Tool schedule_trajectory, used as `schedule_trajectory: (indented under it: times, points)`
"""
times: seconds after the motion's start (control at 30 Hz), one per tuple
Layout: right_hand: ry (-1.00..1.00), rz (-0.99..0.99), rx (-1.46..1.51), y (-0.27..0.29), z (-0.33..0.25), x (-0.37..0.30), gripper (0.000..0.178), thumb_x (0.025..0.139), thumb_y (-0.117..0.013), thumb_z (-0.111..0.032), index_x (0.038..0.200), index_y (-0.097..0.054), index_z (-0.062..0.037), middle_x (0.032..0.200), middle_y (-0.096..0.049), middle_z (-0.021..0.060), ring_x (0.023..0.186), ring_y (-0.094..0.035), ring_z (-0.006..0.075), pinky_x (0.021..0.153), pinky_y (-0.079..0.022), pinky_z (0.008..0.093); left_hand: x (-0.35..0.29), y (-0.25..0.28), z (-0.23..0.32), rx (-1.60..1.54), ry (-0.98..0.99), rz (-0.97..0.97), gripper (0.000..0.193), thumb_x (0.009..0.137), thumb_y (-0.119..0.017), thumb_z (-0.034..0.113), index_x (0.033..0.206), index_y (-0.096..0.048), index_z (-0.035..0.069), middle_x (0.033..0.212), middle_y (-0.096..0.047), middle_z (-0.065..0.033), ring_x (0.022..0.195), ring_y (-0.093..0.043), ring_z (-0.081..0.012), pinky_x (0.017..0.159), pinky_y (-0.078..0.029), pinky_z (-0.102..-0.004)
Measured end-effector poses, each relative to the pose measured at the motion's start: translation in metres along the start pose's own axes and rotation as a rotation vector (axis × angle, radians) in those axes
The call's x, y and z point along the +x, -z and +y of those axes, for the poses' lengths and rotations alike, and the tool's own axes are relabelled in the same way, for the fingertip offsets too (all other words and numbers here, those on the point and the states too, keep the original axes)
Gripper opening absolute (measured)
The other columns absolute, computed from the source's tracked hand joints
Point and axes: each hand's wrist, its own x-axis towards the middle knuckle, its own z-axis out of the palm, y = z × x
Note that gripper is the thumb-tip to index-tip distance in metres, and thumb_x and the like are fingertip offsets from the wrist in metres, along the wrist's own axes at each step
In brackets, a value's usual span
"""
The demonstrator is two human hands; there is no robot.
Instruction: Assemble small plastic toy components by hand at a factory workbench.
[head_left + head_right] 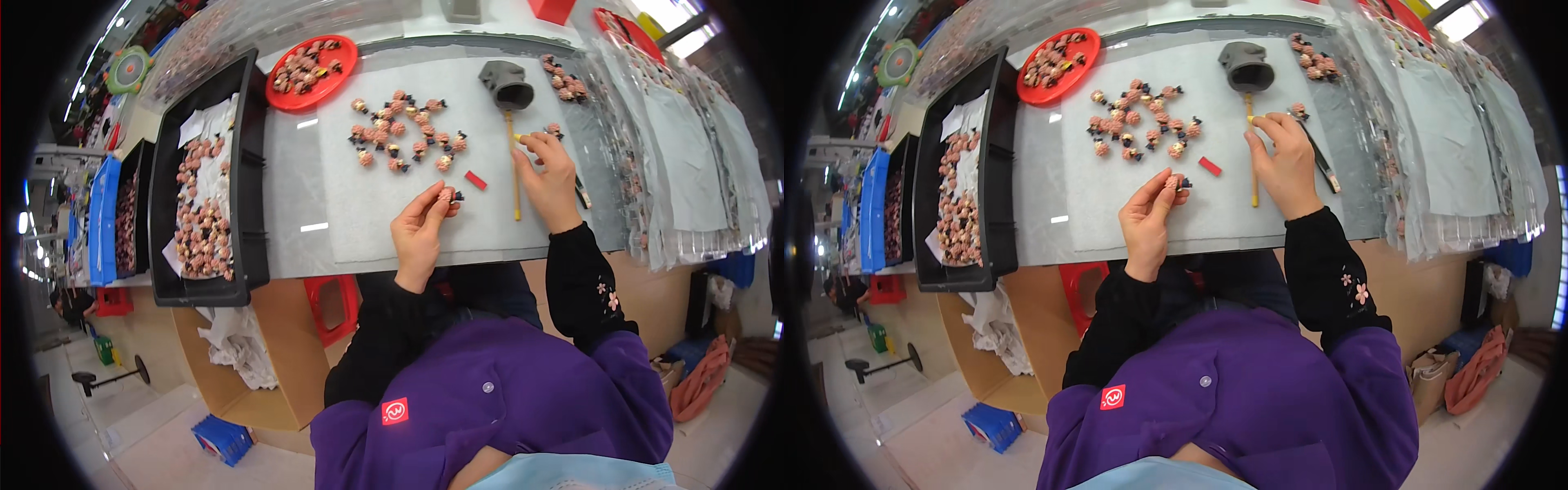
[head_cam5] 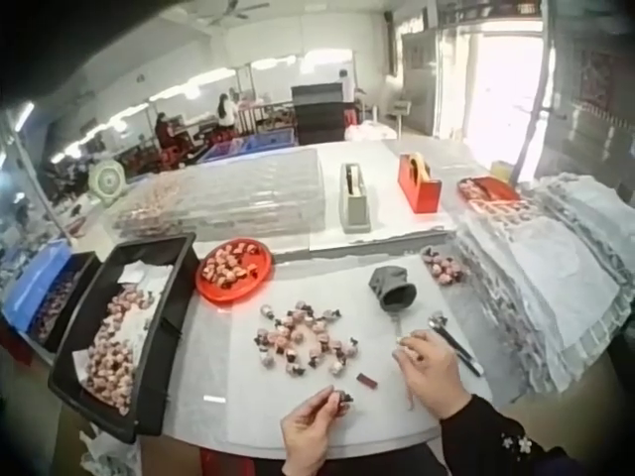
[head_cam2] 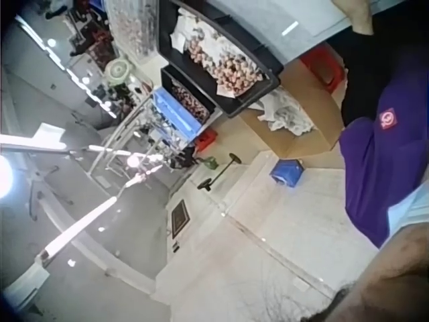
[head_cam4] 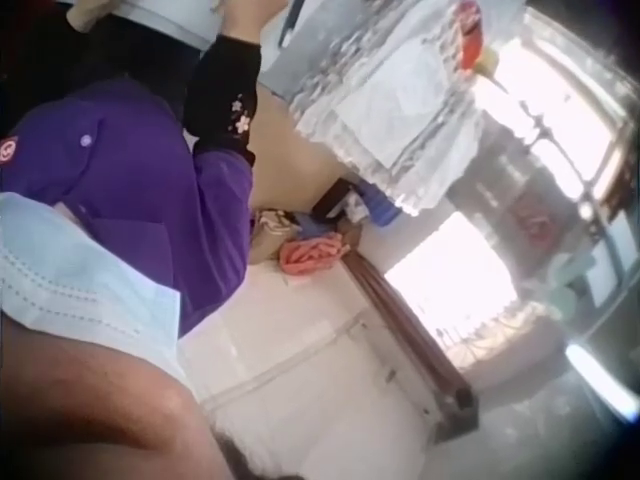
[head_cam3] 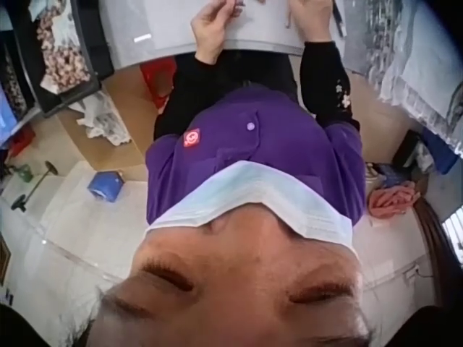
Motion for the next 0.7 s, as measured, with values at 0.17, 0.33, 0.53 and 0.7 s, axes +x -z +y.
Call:
schedule_trajectory:
  times: [0.17, 0.33, 0.53, 0.7]
  points:
    - [0.006, 0.035, -0.290, 0.016, 0.030, 0.002, 0.026, 0.070, -0.063, -0.008, 0.094, -0.059, -0.0014, 0.100, -0.057, 0.0123, 0.092, -0.053, 0.0293, 0.078, -0.041, 0.0364, -0.001, 0.005, 0.002, 0.033, -0.010, -0.009, 0.027, 0.084, -0.053, 0.002, 0.109, -0.053, -0.006, 0.095, -0.060, -0.0107, 0.081, -0.059, -0.0157, 0.072, -0.048, -0.0246]
    - [0.060, -0.090, -0.308, 0.030, 0.058, 0.000, 0.021, 0.075, -0.056, -0.002, 0.095, -0.059, -0.0005, 0.093, -0.060, 0.0152, 0.087, -0.055, 0.0303, 0.075, -0.043, 0.0351, 0.001, 0.004, 0.000, 0.021, -0.004, -0.038, 0.027, 0.085, -0.052, 0.004, 0.110, -0.052, -0.005, 0.097, -0.060, -0.0120, 0.082, -0.060, -0.0169, 0.073, -0.049, -0.0266]
    - [0.000, 0.036, -0.139, 0.029, 0.039, 0.001, 0.021, 0.082, -0.047, -0.002, 0.101, -0.056, 0.0016, 0.089, -0.059, 0.0177, 0.086, -0.057, 0.0269, 0.074, -0.044, 0.0316, 0.001, 0.003, 0.000, 0.027, 0.003, -0.029, 0.027, 0.084, -0.052, 0.003, 0.110, -0.052, -0.005, 0.096, -0.060, -0.0119, 0.083, -0.060, -0.0170, 0.074, -0.049, -0.0267]
    - [0.079, -0.119, -0.085, 0.019, -0.021, -0.014, 0.019, 0.082, -0.051, -0.005, 0.100, -0.055, 0.0012, 0.082, -0.056, 0.0139, 0.078, -0.056, 0.0259, 0.069, -0.044, 0.0327, 0.001, 0.006, -0.002, 0.049, -0.027, -0.064, 0.027, 0.084, -0.052, 0.002, 0.110, -0.052, -0.005, 0.099, -0.059, -0.0129, 0.085, -0.059, -0.0172, 0.075, -0.048, -0.0266]
